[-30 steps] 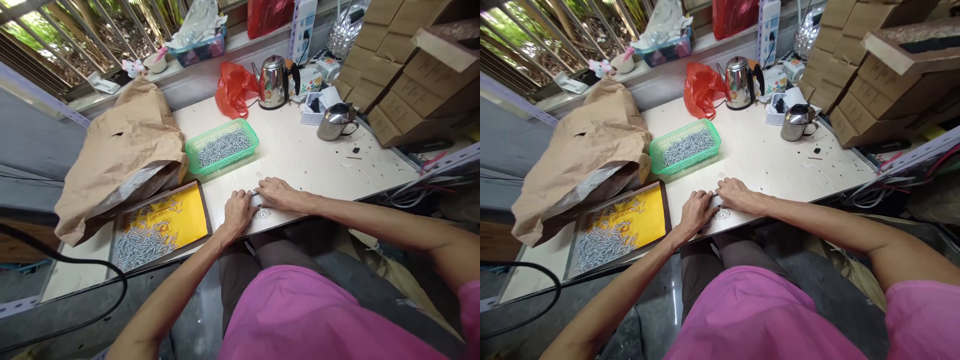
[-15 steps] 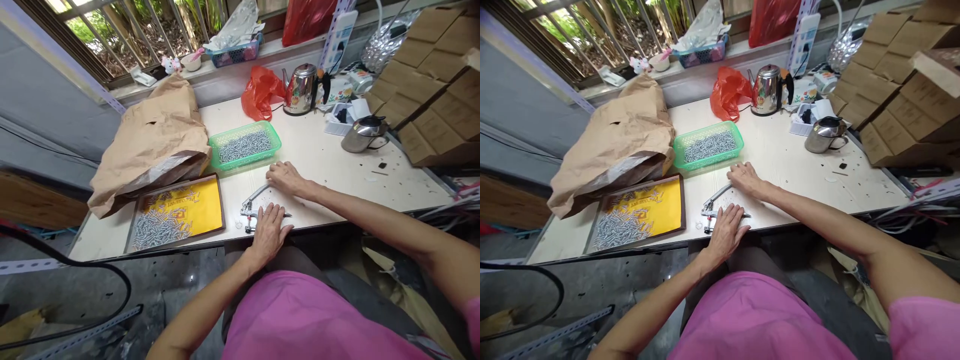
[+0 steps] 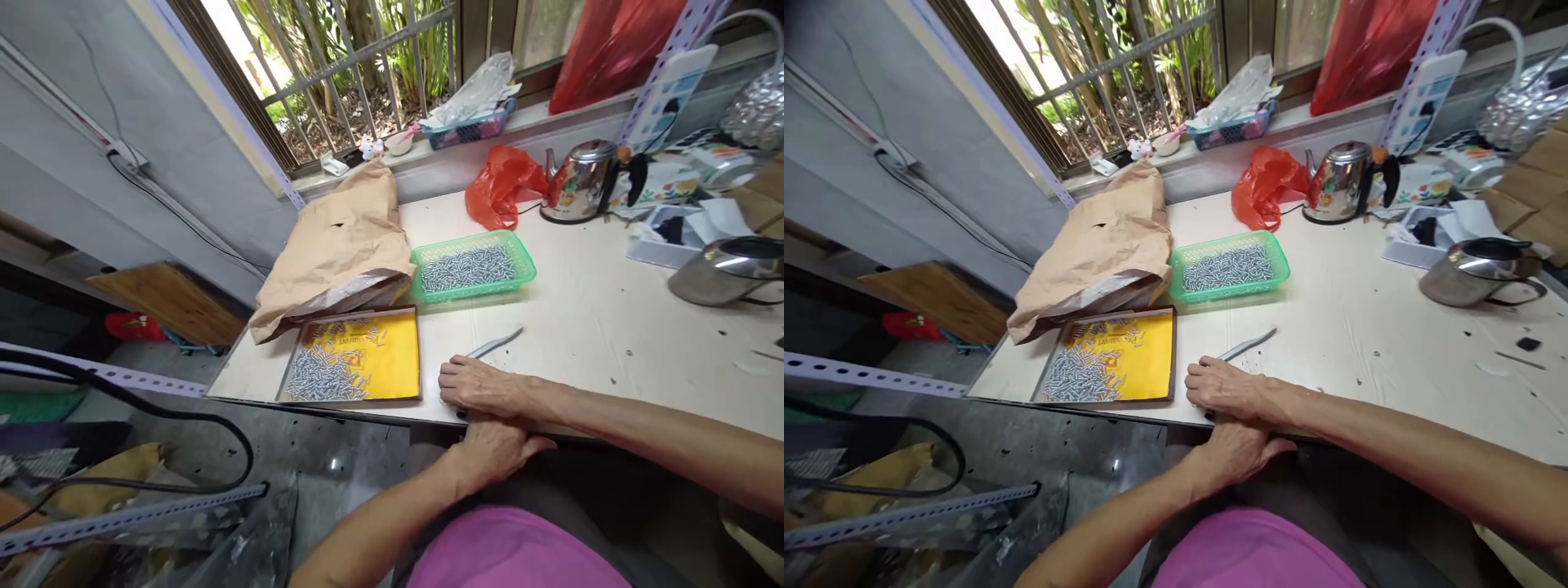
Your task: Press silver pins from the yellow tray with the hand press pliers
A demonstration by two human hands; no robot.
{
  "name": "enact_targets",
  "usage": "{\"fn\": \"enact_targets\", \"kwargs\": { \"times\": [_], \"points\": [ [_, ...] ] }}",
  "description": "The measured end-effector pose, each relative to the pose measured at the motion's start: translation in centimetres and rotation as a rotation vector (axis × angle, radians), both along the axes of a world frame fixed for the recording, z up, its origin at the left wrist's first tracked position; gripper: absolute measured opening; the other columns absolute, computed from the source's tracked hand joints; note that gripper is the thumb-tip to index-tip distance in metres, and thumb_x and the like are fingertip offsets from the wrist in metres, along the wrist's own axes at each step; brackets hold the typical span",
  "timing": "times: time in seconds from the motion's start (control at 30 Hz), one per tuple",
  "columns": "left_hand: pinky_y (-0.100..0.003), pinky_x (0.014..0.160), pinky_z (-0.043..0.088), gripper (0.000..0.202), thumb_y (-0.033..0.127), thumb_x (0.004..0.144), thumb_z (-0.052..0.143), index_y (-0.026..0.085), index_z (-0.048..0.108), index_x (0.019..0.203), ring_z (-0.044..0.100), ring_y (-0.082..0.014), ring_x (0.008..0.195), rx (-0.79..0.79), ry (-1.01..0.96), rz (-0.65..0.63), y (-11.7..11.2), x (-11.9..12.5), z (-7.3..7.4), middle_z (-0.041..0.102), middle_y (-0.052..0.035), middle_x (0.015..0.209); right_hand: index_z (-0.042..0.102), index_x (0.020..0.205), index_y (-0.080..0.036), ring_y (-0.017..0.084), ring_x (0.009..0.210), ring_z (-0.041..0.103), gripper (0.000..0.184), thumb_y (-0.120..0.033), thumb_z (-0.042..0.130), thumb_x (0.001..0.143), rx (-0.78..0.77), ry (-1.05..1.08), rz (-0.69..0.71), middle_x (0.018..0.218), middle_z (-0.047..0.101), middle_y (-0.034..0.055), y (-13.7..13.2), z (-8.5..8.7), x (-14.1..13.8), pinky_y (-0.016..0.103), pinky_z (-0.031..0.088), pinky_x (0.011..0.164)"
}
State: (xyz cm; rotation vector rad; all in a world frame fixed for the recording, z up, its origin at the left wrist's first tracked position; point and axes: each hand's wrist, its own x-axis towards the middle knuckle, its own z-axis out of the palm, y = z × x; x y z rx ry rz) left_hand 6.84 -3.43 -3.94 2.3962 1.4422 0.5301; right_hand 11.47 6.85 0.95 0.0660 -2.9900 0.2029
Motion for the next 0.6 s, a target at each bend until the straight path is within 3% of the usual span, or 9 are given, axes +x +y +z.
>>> {"fn": "enact_targets", "kwargs": {
  "times": [0.07, 0.17, 0.2, 0.27, 0.33, 0.4, 0.47, 0.6],
  "points": [
    [-0.045, 0.104, 0.04, 0.06, 0.053, 0.091, 0.047, 0.013, 0.047, 0.135, 0.046, -0.0313, 0.127, 0.048, -0.004, -0.032, 0.1, -0.4, 0.9, 0.055, -0.0154, 0.133, 0.06, 0.085, -0.018, 0.019, 0.078, 0.046, 0.009, -0.017, 0.052, 0.089, 0.016, 0.139, -0.061, 0.083, 0.06, 0.0052, 0.9, 1.2, 0.0, 0.033, 0.036, 0.074],
    [-0.039, 0.097, 0.046, 0.036, 0.036, 0.094, 0.047, 0.018, 0.056, 0.123, 0.052, -0.0254, 0.118, 0.155, -0.001, 0.004, 1.0, -2.9, 2.9, 0.06, -0.0127, 0.122, 0.062, 0.091, -0.017, 0.018, 0.08, 0.05, 0.022, -0.017, 0.041, 0.095, 0.006, 0.446, -0.311, 0.084, 0.062, 0.0065, 4.2, 4.0, 0.4, 0.031, 0.039, 0.074],
    [-0.037, 0.092, 0.048, 0.029, 0.028, 0.095, 0.046, 0.02, 0.06, 0.118, 0.055, -0.0236, 0.111, 0.186, 0.014, 0.085, 1.5, -4.5, 3.6, 0.062, -0.0118, 0.116, 0.063, 0.092, -0.017, 0.019, 0.083, 0.051, 0.024, -0.019, 0.04, 0.096, -0.001, 0.514, -0.401, 0.085, 0.062, 0.007, 5.8, 5.0, 0.6, 0.031, 0.04, 0.075],
    [-0.034, 0.081, 0.049, 0.025, 0.018, 0.094, 0.043, 0.021, 0.065, 0.106, 0.057, -0.0215, 0.095, 0.228, 0.073, 0.371, 2.9, -8.4, 4.9, 0.065, -0.0102, 0.1, 0.065, 0.094, -0.018, 0.02, 0.087, 0.054, 0.024, -0.022, 0.042, 0.096, 0.01, 0.562, -0.559, 0.087, 0.063, 0.0082, 9.3, 6.4, 1.4, 0.033, 0.043, 0.078],
    [-0.035, 0.081, 0.047, 0.023, 0.019, 0.093, 0.045, 0.019, 0.069, 0.097, 0.055, -0.0223, 0.09, 0.213, 0.177, 0.608, 4.6, -12.9, 5.8, 0.065, -0.0095, 0.094, 0.067, 0.101, -0.018, 0.023, 0.091, 0.056, 0.023, -0.025, 0.046, 0.094, 0.027, 0.54, -0.682, 0.092, 0.064, 0.0097, 12.2, 7.0, 2.4, 0.037, 0.046, 0.08],
    [-0.035, 0.081, 0.045, 0.023, 0.022, 0.092, 0.048, 0.016, 0.07, 0.093, 0.054, -0.0242, 0.091, 0.158, 0.282, 0.755, 6.0, -16.9, 6.2, 0.065, -0.0109, 0.092, 0.066, 0.111, -0.018, 0.025, 0.094, 0.057, 0.026, -0.028, 0.049, 0.093, 0.012, 0.499, -0.743, 0.098, 0.064, 0.0109, 13.7, 6.7, 3.4, 0.039, 0.048, 0.081],
    [-0.035, 0.08, 0.044, 0.023, 0.024, 0.091, 0.051, 0.015, 0.071, 0.091, 0.054, -0.0251, 0.094, 0.082, 0.361, 0.793, 7.0, -19.7, 6.0, 0.065, -0.0114, 0.094, 0.064, 0.117, -0.018, 0.025, 0.096, 0.059, 0.03, -0.029, 0.048, 0.094, -0.039, 0.474, -0.742, 0.103, 0.064, 0.011, 13.2, 5.7, 4.3, 0.04, 0.05, 0.082],
    [-0.033, 0.08, 0.042, 0.023, 0.024, 0.089, 0.052, 0.014, 0.072, 0.088, 0.054, -0.0248, 0.097, -0.014, 0.446, 0.729, 8.2, -21.9, 4.9, 0.066, -0.0115, 0.094, 0.064, 0.115, -0.018, 0.023, 0.098, 0.06, 0.029, -0.028, 0.046, 0.095, -0.163, 0.42, -0.66, 0.107, 0.064, 0.0104, 8.4, 2.8, 6.0, 0.039, 0.052, 0.084]
  ]
}}
